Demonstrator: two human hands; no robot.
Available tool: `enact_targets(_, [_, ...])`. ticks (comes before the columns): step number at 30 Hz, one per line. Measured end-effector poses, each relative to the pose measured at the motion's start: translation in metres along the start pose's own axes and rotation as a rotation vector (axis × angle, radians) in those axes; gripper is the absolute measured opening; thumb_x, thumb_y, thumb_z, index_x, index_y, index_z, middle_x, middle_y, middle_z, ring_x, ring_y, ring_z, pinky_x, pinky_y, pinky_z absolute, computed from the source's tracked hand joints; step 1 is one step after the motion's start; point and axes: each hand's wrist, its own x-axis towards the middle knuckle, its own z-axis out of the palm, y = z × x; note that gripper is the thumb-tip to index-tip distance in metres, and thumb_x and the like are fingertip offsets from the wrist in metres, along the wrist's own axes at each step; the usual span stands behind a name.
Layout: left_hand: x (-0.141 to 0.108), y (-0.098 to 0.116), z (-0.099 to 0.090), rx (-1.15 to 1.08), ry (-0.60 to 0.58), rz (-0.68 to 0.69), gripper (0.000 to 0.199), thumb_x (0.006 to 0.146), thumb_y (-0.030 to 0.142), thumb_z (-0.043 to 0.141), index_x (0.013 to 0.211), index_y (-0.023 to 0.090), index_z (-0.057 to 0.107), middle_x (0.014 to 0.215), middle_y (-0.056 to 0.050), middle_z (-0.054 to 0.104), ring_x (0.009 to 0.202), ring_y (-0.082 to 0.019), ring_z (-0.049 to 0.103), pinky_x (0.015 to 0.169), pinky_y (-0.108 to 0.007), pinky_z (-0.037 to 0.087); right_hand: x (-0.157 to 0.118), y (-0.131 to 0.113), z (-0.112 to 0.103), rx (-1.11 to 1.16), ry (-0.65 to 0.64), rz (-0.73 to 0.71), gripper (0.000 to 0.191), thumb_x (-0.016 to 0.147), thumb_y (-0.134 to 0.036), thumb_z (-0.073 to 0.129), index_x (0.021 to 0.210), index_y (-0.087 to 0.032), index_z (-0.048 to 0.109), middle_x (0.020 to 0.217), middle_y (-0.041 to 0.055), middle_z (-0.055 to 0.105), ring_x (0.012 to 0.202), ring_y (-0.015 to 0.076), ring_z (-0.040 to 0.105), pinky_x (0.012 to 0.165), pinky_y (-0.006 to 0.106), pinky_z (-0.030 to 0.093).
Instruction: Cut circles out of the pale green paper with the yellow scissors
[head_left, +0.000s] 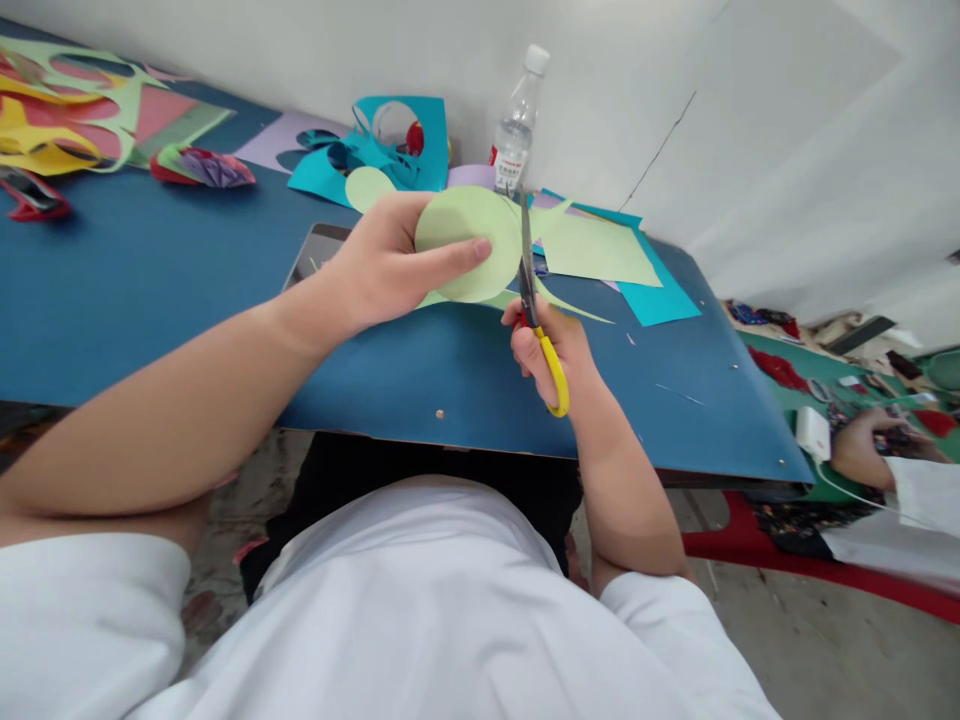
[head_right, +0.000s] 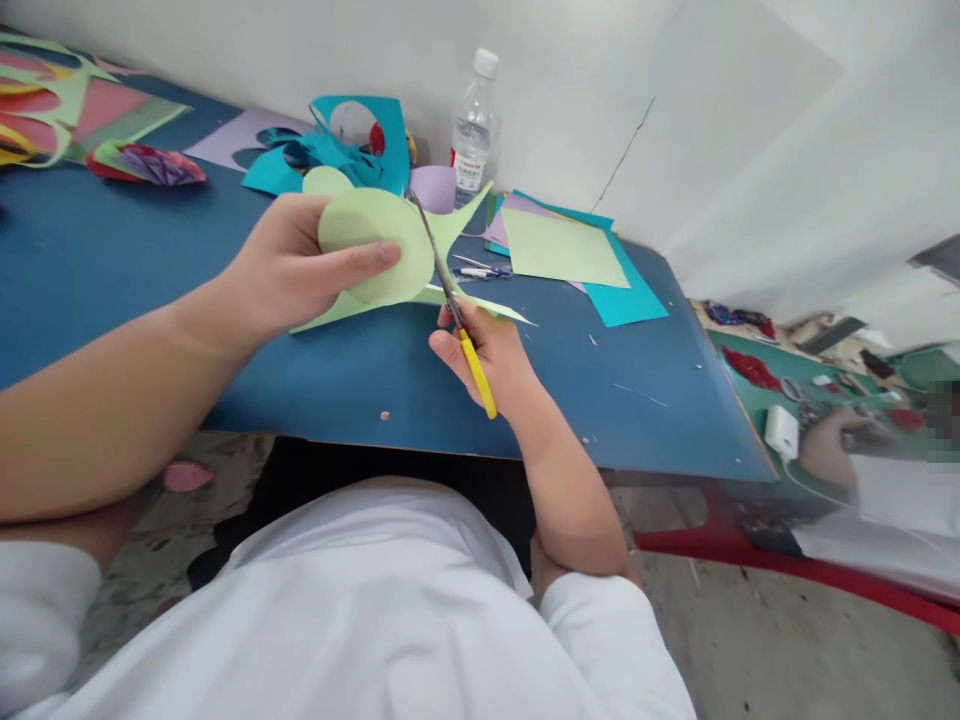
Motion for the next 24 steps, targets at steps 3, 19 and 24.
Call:
enact_targets(3, [0.0,-0.003,0.0,0.025,-0.005,-0.01,0.054,0.082,0.066,0.088,0.078,0.016,0.068,0.071,-0.001,0.053,0.067,-0.012,0.046,0.058,-0.028,0.04,0.001,0.0,0.0,-0.007,-0.022,-0.046,0.061,0.098,-0.086,0.052,0.105,-0.025,0.061,0.07,-0.0035,0.05,0.06,0.014,0.051,0.058,0.03,0.045])
enact_targets(19, [-0.001,0.003,0.001,0.081,-0.127,0.003,0.028,0.09,0.041,0.08,0.081,0.017,0.068,0.07,0.003,0.054,0.07,-0.011,0.044,0.067,-0.028,0.045,-0.001,-0.003,-0.001,-0.12,0.003,-0.007,0.061,0.096,-0.083,0.058,0.107,-0.023,0.063,0.084,0.0018,0.059,0.07,0.0159,0.054,0.068,0.033,0.048])
enact_targets(24, [-0.002,0.001,0.001,0.206,-0.13,-0.03,0.019,0.087,0.033,0.073,0.08,0.016,0.068,0.07,0.001,0.056,0.069,-0.012,0.045,0.063,-0.028,0.04,0.002,-0.011,-0.002,-0.14,-0.015,-0.006,0.064,0.095,-0.084,0.058,0.105,-0.021,0.062,0.09,0.004,0.061,0.077,0.0175,0.057,0.075,0.034,0.049])
